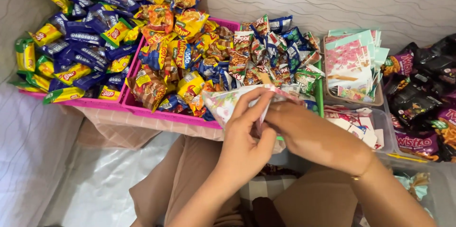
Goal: Packing various small snack packets into decorative gift bags from organized bins
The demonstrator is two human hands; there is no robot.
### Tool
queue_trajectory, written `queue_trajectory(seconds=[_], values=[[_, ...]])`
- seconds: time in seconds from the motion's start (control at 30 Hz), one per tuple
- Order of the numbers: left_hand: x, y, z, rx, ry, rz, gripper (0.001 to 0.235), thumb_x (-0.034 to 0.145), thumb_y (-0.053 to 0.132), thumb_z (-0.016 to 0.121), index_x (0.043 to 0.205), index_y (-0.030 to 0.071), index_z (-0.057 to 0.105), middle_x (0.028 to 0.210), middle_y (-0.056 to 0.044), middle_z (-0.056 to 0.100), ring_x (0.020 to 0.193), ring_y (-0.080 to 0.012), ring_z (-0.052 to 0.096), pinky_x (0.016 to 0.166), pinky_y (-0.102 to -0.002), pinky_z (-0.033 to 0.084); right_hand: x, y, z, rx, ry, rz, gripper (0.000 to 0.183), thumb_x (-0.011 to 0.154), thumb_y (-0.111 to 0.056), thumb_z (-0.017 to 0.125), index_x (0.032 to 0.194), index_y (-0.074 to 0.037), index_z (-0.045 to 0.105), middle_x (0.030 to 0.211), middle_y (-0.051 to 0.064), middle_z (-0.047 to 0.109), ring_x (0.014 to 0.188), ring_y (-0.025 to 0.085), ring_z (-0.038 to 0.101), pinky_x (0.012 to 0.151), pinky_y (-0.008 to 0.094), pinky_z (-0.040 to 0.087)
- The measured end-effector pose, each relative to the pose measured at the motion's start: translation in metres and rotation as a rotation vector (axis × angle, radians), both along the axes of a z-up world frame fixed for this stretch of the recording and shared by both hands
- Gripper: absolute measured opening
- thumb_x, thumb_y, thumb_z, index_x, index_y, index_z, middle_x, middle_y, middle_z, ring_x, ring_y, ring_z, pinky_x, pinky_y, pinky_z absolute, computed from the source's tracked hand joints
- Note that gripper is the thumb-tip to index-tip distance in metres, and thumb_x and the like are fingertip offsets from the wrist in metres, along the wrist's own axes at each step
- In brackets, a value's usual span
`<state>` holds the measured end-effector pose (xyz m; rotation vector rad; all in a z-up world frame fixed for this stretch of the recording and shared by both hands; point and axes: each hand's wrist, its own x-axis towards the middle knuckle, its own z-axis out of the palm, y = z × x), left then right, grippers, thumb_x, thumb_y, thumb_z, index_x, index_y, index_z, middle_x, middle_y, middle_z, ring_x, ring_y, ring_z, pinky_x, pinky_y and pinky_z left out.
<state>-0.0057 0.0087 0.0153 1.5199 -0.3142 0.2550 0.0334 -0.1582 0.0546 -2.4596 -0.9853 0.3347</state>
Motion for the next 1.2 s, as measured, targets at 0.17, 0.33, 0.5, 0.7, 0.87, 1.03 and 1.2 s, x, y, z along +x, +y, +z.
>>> queue_trajectory(seconds=[0.17,0.33,0.5,0.7,0.87,1.03,1.2], values=[[0.014,0.022,-0.018,0.008,0.029,0.05,0.058,0.08,-0.007,0.052,0.137,0.001,0.06,0.143,-0.012,0.053,0.092,-0.0152,0.057,0.065,-0.021,0.05,0.012,0.031,-0.008,-0.098,-0.139,0.006,0.041,0.081,-0.005,0.058,0.121,-0.009,0.064,0.128,0.011,0.064,0.118,0.031,0.059,0.103,0.057,0.036],[0.026,0.063,-0.026,-0.001,-0.061,0.145,0.059,0.079,-0.008,0.046,0.136,-0.003,0.058,0.142,-0.016,0.053,0.125,-0.027,0.056,0.106,-0.033,0.048,0.023,0.062,0.019,0.133,-0.295,0.059,0.049,0.088,-0.004,0.054,0.136,0.001,0.055,0.137,0.022,0.064,0.109,0.038,0.067,0.091,0.044,0.052],[0.022,0.081,-0.026,-0.012,-0.004,0.119,0.062,0.08,-0.008,0.044,0.14,-0.002,0.056,0.144,-0.014,0.053,0.129,-0.0247,0.052,0.105,-0.03,0.043,0.035,0.093,-0.012,0.081,-0.214,0.212,0.05,0.086,-0.028,0.071,0.128,-0.003,0.061,0.131,0.014,0.066,0.121,0.037,0.059,0.096,0.048,0.046],[0.022,0.089,-0.043,-0.066,-0.02,0.183,0.071,0.075,-0.015,0.049,0.144,0.001,0.057,0.139,-0.019,0.052,0.131,-0.0281,0.053,0.095,-0.033,0.055,0.036,0.118,0.011,0.031,-0.294,0.345,0.033,0.075,-0.004,0.051,0.099,0.006,0.072,0.097,0.024,0.075,0.1,0.043,0.071,0.102,0.061,0.044],[0.026,0.11,-0.027,-0.1,-0.035,0.254,0.068,0.08,-0.009,0.049,0.147,0.0,0.053,0.141,-0.02,0.048,0.136,-0.0318,0.045,0.109,-0.044,0.047,0.043,0.092,0.02,0.293,0.019,0.211,0.053,0.08,0.011,0.037,0.118,0.002,0.072,0.111,0.022,0.074,0.108,0.04,0.07,0.1,0.053,0.051],[0.025,0.137,-0.022,-0.136,-0.015,0.325,0.067,0.083,-0.008,0.048,0.15,0.004,0.051,0.142,-0.013,0.046,0.117,-0.0175,0.052,0.067,-0.019,0.053,0.082,0.078,-0.027,0.715,-0.238,-0.179,0.032,0.101,0.01,0.051,0.116,-0.005,0.075,0.106,0.006,0.074,0.085,0.016,0.065,0.08,0.026,0.056],[0.021,0.136,-0.02,-0.18,0.0,0.321,0.069,0.082,-0.007,0.05,0.15,0.001,0.048,0.143,-0.012,0.047,0.085,-0.0105,0.056,0.056,-0.019,0.054,0.106,0.093,-0.094,0.076,-0.102,-0.443,0.063,0.085,-0.046,0.082,0.139,-0.019,0.064,0.164,0.035,0.008,0.143,0.067,0.017,0.114,0.077,0.018]])
